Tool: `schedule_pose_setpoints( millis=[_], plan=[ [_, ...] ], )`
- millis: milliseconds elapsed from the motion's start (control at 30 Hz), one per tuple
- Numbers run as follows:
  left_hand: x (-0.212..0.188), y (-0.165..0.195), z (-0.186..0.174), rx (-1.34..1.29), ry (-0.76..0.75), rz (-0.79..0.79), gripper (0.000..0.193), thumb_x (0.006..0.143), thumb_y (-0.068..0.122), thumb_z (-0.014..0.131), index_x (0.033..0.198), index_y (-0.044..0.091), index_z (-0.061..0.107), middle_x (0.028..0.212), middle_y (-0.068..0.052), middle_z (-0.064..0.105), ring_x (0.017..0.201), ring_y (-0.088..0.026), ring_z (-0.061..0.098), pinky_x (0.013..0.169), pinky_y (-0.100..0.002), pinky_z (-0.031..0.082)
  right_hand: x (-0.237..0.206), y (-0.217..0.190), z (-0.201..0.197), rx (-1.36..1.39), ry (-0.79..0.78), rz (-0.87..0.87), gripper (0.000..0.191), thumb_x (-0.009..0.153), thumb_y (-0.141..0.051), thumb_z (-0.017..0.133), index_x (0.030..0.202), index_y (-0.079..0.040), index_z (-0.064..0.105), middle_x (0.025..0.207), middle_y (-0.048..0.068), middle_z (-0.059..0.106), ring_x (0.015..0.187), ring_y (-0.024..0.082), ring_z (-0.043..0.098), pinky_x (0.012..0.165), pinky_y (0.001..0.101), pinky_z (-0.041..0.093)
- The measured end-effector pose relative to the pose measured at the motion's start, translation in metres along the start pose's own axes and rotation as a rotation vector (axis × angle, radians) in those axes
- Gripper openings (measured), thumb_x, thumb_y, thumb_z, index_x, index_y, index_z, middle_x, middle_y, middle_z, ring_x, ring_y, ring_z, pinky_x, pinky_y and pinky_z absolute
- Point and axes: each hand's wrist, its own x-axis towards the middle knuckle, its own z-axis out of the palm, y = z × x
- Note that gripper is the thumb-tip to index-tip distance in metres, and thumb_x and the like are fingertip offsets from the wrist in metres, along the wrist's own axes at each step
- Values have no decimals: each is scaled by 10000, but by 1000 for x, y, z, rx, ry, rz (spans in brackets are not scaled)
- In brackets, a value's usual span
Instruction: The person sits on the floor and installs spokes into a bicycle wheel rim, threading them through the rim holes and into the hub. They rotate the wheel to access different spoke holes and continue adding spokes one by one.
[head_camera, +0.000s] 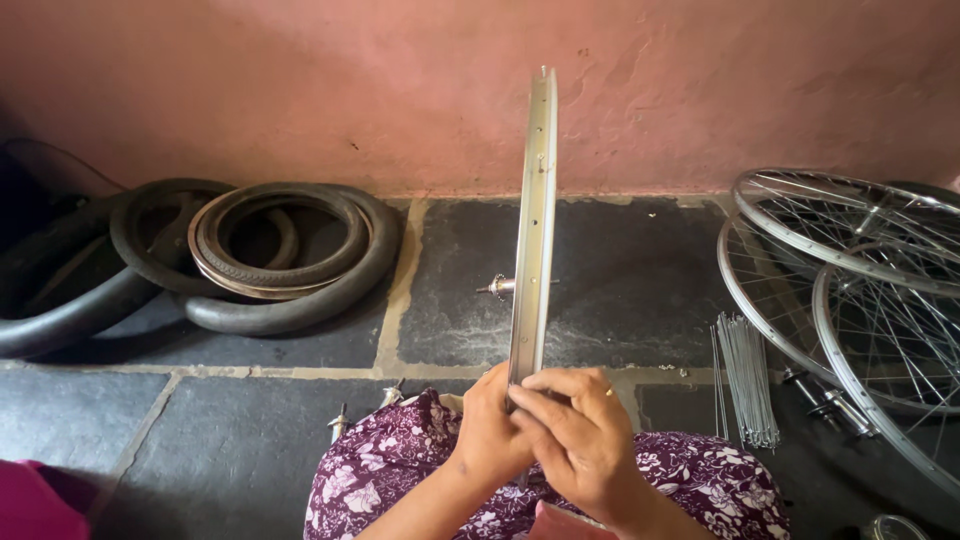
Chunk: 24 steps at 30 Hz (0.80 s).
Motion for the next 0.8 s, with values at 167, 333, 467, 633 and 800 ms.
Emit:
schedule_pose_setpoints(
  millis=[167, 333, 467, 633, 800],
  plan=[
    [-1, 0, 2, -15, 8, 29, 186, 799, 129, 711, 950, 72, 617, 868, -140, 658, 837, -388, 657, 743, -421, 545, -1, 6, 5, -72, 91, -41, 216, 774, -74, 862, 939, -82, 724, 976, 39, 672, 863, 200, 662, 733, 310, 534],
    [-9, 0, -1, -2, -4, -4, 199, 730, 71, 690, 918, 67, 625, 813, -124, 648, 758, -339, 657, 698, -403, 540, -22, 40, 4, 220, 197, 105, 172, 805, -44, 793, 945, -49, 693, 1029, 81, 652, 854, 147, 661, 670, 248, 561],
    [-16, -3, -4, 17, -2, -57, 201, 739, 61, 707, 929, 53, 642, 791, -115, 647, 685, -290, 652, 651, -376, 529, -34, 113, 19, -21, 308, 338, 108, 924, 10, 762, 1017, -7, 710, 1064, 85, 678, 842, 152, 648, 711, 268, 549],
    [-18, -4, -2, -13, 26, -15, 204, 747, 55, 705, 945, 45, 656, 819, -105, 669, 703, -254, 671, 683, -349, 553, -56, 181, 67, -304, 46, 449, 116, 869, -224, 763, 902, -114, 780, 939, 53, 733, 882, 275, 700, 771, 401, 557],
    [-19, -4, -2, 0, 24, 9, 209, 745, 48, 702, 949, 45, 658, 834, -101, 676, 729, -256, 676, 700, -350, 557, -50, 207, 109, -530, -176, 605, 271, 831, -381, 714, 821, -114, 757, 877, 77, 720, 883, 312, 688, 723, 466, 543]
  ],
)
